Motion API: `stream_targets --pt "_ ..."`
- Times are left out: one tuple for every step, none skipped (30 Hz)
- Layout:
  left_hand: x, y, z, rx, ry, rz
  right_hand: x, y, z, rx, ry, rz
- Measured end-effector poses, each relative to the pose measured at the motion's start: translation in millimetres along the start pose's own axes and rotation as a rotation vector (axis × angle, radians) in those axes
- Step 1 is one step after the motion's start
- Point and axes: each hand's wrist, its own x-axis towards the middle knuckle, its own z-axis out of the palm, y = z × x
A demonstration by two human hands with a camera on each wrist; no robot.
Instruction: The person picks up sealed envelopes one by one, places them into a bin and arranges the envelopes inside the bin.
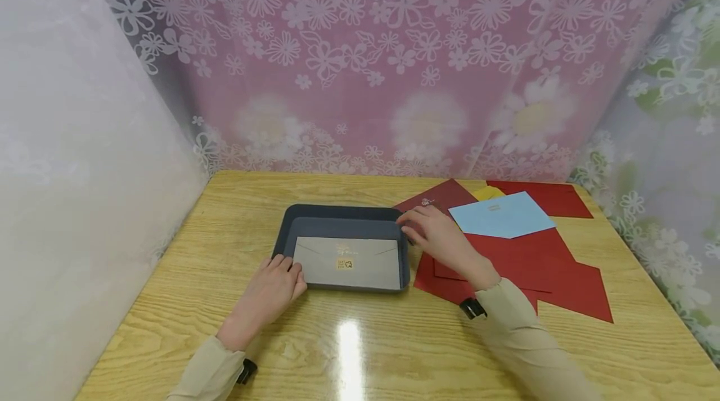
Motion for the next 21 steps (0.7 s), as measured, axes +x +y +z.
stream_targets --pt "-0.1 0.1 -0.1 0.003 0.012 0.005 -4 7 -4 -0.005 0.017 0.025" --pt "-0.2 0.1 -0.3 0.007 0.024 0.012 -8 15 -9 -0.009 0.025 0.051" --pt "-0.2 0.2 -0.4 0.008 0.036 0.015 -12 23 -13 -0.015 0.028 0.075" --pt "-0.3 0.0 0.0 0.011 0.043 0.017 -17 32 -17 -0.018 0.027 0.099" --pt "-0.2 0.0 -0.2 0.012 0.046 0.016 -21 42 -20 -0.028 0.022 0.121" --pt "-0.3 -0.4 0.1 0.01 0.044 0.014 -26 51 -24 -0.033 0.008 0.145" --pt "0.0 -0.5 0.1 0.006 0.039 0.008 -31 61 -27 -0.043 -0.008 0.166" --pt "0.3 -0.6 -0.2 0.003 0.032 0.001 -36 70 -29 -0.052 -0.03 0.187" --pt "0.7 -0.3 -0.8 -0.001 0.026 -0.007 -40 79 -31 -0.06 -0.054 0.207" --pt "1.0 -0.2 -1.3 -0.004 0.015 -0.013 -45 88 -33 -0.066 -0.081 0.225" --pt "1.2 0.0 -1.9 -0.006 0.002 -0.021 -49 95 -35 -0.067 -0.108 0.242" --pt "1.6 0.5 -2.8 -0.01 -0.007 -0.028 -54 102 -36 -0.066 -0.136 0.256" --pt "1.8 0.8 -3.5 -0.014 -0.019 -0.035 -58 107 -38 -0.068 -0.162 0.266" --pt "1.7 0.8 -3.8 -0.018 -0.032 -0.041 -63 112 -39 -0.064 -0.186 0.277" --pt "1.5 0.5 -3.2 -0.022 -0.045 -0.046 -67 115 -40 -0.063 -0.207 0.284" --pt "1.2 0.3 -2.7 -0.026 -0.056 -0.051 -70 118 -41 -0.061 -0.226 0.287" --pt "0.7 -0.1 -2.0 -0.03 -0.063 -0.056 -74 120 -42 -0.053 -0.242 0.294" --pt "0.5 -0.3 -1.8 -0.033 -0.066 -0.06 -77 122 -42 -0.046 -0.255 0.299" --pt "0.2 -0.5 -1.5 -0.035 -0.067 -0.061 -79 123 -42 -0.039 -0.263 0.303" --pt "0.0 -0.7 -1.0 -0.036 -0.065 -0.062 -80 124 -43 -0.031 -0.268 0.309" --pt "-0.1 -0.7 -0.9 -0.035 -0.058 -0.061 -81 125 -42 -0.027 -0.271 0.31"
